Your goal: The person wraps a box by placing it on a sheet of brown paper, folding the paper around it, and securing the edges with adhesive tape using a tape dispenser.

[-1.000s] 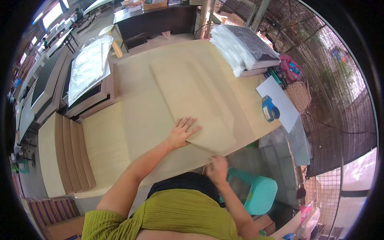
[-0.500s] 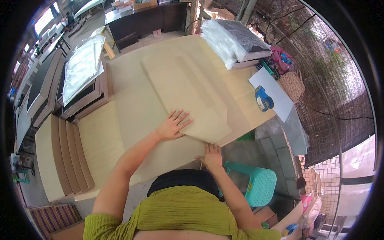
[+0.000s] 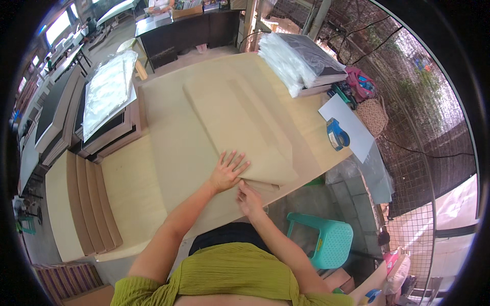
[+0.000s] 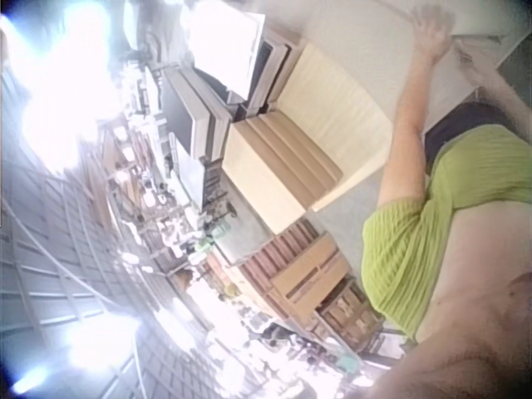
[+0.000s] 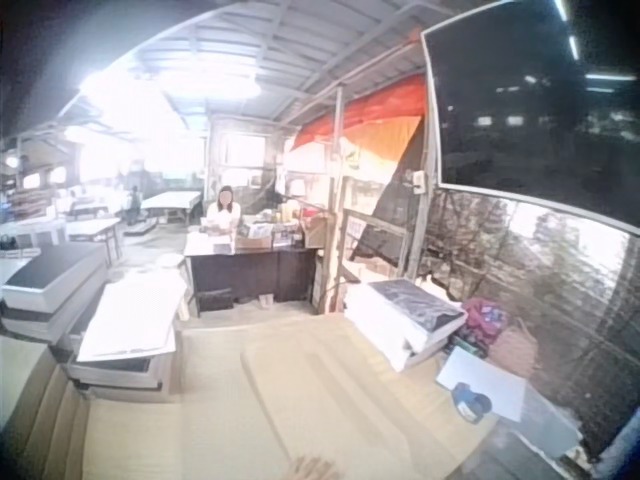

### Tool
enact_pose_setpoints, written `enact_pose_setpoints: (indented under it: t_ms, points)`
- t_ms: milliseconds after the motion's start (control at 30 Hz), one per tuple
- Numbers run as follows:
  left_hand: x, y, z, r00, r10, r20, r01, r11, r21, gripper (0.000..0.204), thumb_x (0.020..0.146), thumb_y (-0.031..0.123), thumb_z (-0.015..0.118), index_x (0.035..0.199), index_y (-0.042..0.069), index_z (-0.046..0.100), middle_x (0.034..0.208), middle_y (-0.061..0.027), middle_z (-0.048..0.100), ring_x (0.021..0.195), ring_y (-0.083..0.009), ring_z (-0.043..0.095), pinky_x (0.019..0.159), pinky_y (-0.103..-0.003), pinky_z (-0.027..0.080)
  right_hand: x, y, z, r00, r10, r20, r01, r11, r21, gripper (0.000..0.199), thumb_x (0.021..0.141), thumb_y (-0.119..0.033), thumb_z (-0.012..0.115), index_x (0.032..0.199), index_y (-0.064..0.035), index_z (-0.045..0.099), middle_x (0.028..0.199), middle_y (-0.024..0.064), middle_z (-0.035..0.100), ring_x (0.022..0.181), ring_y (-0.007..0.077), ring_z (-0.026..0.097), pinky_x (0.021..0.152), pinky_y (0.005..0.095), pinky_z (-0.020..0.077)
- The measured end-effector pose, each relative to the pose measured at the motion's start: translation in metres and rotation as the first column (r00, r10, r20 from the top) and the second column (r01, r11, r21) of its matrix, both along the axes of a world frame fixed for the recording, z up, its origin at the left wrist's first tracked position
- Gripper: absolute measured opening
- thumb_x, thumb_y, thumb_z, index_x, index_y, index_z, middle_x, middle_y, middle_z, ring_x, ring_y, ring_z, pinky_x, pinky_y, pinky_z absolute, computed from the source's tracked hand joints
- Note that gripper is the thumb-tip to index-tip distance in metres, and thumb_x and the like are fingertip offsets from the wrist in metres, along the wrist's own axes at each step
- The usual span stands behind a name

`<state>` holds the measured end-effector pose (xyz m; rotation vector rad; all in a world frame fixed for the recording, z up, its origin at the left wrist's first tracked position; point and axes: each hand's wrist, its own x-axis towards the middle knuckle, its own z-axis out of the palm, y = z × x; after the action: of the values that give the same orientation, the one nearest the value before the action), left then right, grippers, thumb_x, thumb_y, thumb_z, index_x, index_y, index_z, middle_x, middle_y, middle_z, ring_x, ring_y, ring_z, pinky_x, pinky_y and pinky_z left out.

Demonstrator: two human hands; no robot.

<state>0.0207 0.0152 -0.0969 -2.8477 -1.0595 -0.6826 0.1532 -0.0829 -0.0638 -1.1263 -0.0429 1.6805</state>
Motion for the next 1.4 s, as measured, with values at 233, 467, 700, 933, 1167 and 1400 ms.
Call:
enact_pose_setpoints:
  t_ms: [233, 467, 700, 933, 1167, 1400]
  points:
    - [-0.003, 0.001, -0.007, 0.999, 0.016, 0.051, -0.016, 1.0, 0.011, 0.061, 0.087, 0.044, 0.057, 0.144, 0.027, 0.042, 0.149, -0.0058, 0.041, 0.136, -0.0369, 0.036, 0.11, -0.063, 0.022, -0.025, 0.029, -0.011, 0.968, -0.206, 0.14, 0.219, 0.972, -0.085, 0.03, 0.079, -0.03, 0.08, 0.079, -0.011, 0.057, 0.063, -0.0023, 0.045, 0.052, 0.0114, 0.04, 0.053, 0.029, 0.0347]
    - [-0.003, -0.004, 0.003, 0.999, 0.024, 0.026, -0.023, 0.999, -0.041, 0.074, 0.078, 0.036, 0.069, 0.146, 0.028, 0.039, 0.151, -0.005, 0.037, 0.137, -0.0356, 0.035, 0.112, -0.06, 0.021, -0.013, 0.039, -0.012, 0.934, -0.32, 0.158, 0.333, 0.941, -0.065, 0.022, 0.085, -0.022, 0.071, 0.076, -0.0146, 0.052, 0.06, -0.0032, 0.039, 0.047, 0.011, 0.035, 0.047, 0.0273, 0.0302]
    - [0.004, -0.007, 0.009, 0.998, 0.062, -0.029, -0.062, 0.998, -0.002, 0.078, 0.077, 0.025, 0.068, 0.145, 0.042, 0.035, 0.152, -0.0065, 0.035, 0.138, -0.0361, 0.033, 0.111, -0.061, 0.021, 0.089, -0.002, -0.027, 0.92, -0.392, -0.022, 0.386, 0.912, -0.138, 0.022, 0.089, -0.02, 0.063, 0.074, -0.0162, 0.048, 0.057, -0.0033, 0.035, 0.043, 0.0109, 0.028, 0.044, 0.0268, 0.0268]
    - [0.017, -0.02, 0.027, 0.972, 0.18, -0.152, -0.18, 0.984, 0.017, 0.069, 0.081, 0.026, 0.063, 0.141, 0.05, 0.038, 0.149, -0.0066, 0.038, 0.138, -0.0363, 0.033, 0.11, -0.064, 0.021, 0.309, -0.035, 0.016, 0.714, -0.669, 0.204, 0.661, 0.741, 0.115, 0.019, 0.088, -0.028, 0.067, 0.101, -0.0135, 0.065, 0.06, -0.0067, 0.043, 0.05, 0.0075, 0.037, 0.05, 0.0261, 0.0345]
    - [0.041, -0.004, 0.089, 0.907, 0.265, -0.328, -0.402, 0.779, -0.481, 0.073, 0.08, 0.056, 0.062, 0.145, 0.04, 0.035, 0.154, -0.0024, 0.029, 0.141, -0.0353, 0.028, 0.106, -0.073, 0.014, 0.273, 0.114, 0.086, 0.576, -0.004, 0.817, -0.436, 0.844, 0.311, 0.022, 0.091, -0.02, 0.063, 0.107, -0.005, 0.068, 0.093, 0.0048, 0.065, 0.084, 0.0163, 0.061, 0.074, 0.0315, 0.0498]
    - [0.109, 0.015, 0.06, 0.61, 0.734, -0.297, -0.792, 0.572, -0.214, 0.087, 0.074, 0.077, 0.049, 0.149, 0.039, 0.026, 0.16, -0.0065, 0.015, 0.144, -0.0418, 0.014, 0.1, -0.078, 0.016, 0.192, 0.225, 0.04, -0.313, -0.459, 0.831, -0.948, 0.092, -0.306, 0.074, 0.083, -0.041, 0.068, 0.144, -0.0125, 0.038, 0.15, 0.0135, 0.032, 0.138, 0.0327, 0.029, 0.108, 0.0509, 0.0325]
